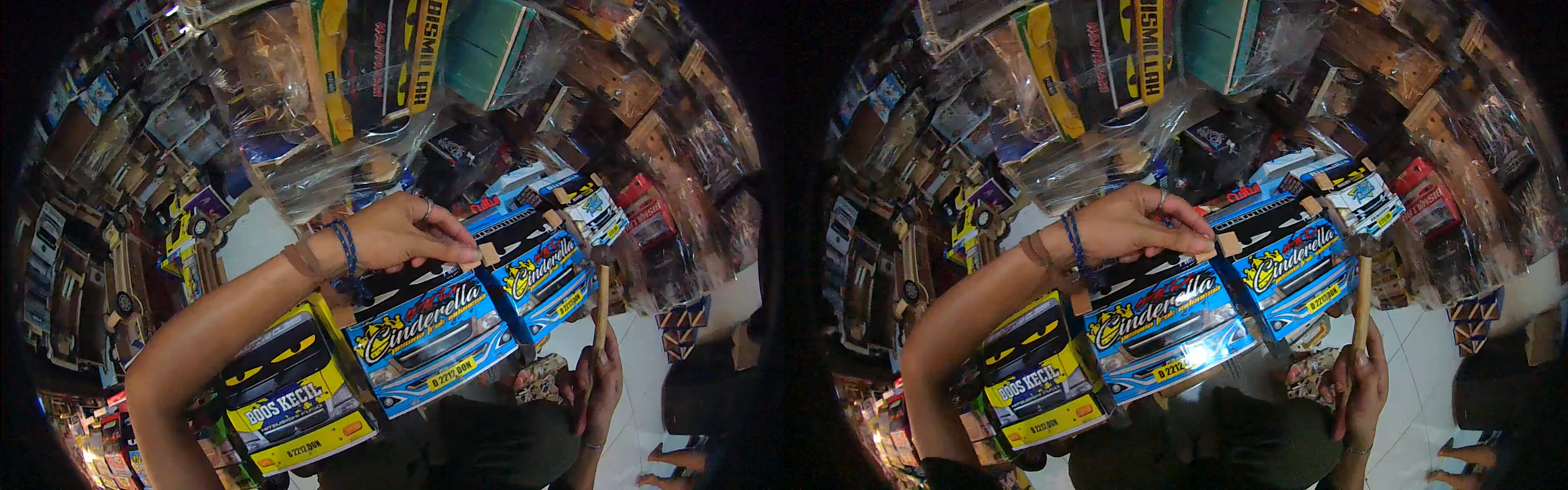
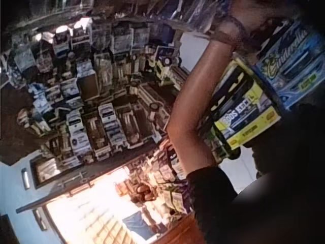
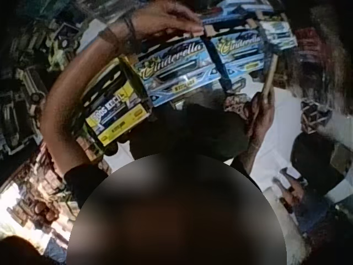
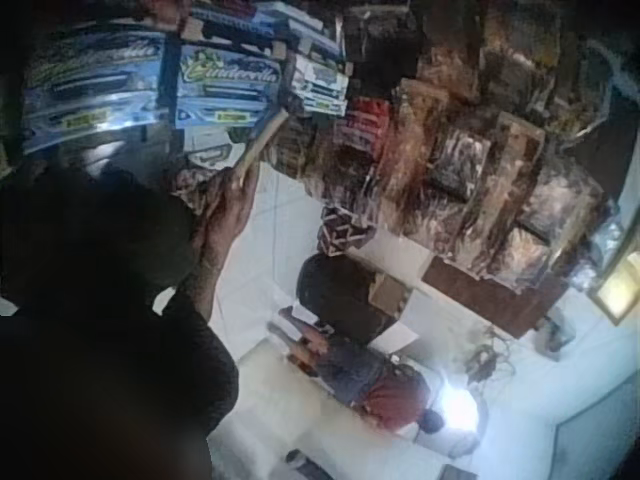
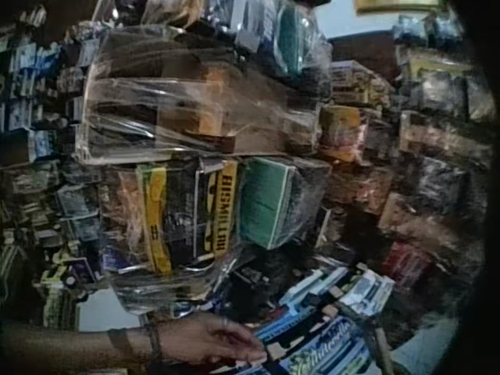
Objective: The person assembles wooden toy trucks by inserting nails into pre-drilled holes and tapping them in with a small hammer. The person handles multiple truck bodies and wheels, repeatedly picking nails from a box and securing them to complete each unit.
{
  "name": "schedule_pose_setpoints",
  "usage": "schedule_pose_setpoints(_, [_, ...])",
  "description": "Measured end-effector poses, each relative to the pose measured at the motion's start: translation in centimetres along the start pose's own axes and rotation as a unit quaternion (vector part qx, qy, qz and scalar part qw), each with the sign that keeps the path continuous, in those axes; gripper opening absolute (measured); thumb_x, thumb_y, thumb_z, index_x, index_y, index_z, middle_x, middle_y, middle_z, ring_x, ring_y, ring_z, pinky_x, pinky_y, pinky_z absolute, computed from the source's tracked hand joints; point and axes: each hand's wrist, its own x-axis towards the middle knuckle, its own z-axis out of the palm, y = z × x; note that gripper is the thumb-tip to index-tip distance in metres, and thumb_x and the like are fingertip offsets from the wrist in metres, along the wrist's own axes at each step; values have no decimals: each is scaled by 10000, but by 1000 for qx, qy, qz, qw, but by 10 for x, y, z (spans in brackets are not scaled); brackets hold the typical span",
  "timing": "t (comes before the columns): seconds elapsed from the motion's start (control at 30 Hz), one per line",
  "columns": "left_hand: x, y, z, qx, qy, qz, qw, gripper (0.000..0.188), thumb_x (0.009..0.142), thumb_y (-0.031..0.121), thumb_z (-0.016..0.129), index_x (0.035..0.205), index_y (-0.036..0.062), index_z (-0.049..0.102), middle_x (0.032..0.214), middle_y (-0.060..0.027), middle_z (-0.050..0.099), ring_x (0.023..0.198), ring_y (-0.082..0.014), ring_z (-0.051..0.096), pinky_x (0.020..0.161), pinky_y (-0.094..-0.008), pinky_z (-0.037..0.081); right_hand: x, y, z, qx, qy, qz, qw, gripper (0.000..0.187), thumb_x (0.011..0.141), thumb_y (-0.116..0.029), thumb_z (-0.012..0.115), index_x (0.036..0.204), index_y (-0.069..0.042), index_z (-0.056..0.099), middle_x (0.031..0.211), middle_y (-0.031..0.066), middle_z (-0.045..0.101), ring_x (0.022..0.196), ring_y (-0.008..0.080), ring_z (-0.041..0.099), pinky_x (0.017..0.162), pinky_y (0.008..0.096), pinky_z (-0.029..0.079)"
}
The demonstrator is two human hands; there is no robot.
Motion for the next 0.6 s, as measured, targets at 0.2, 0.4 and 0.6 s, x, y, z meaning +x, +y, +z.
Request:
schedule_pose_setpoints(0.2, [6,-5,1,21,10,12,1000,360,882,344,824,1130,93,756,757,63,604,557,-1,409,459,-206,262,-3,-7,8,20,49,-39,998,697,1012,-189,550,1598,-30,207,701,5,426,565,63,439,432,226,454])
schedule_pose_setpoints(0.4, [4,-4,3,6,13,21,1000,378,879,362,825,1121,81,755,760,61,606,556,-4,410,462,-208,256,15,-46,8,-245,-134,-15,960,640,1043,-204,516,1600,-23,260,710,17,532,581,81,493,513,245,412])
schedule_pose_setpoints(0.6, [3,-3,0,9,11,5,1000,381,868,366,833,1105,76,756,768,59,618,550,-10,432,453,-207,277,36,-85,25,-444,-233,-88,861,537,1045,-179,512,1549,-48,378,775,104,675,630,192,663,612,326,507])
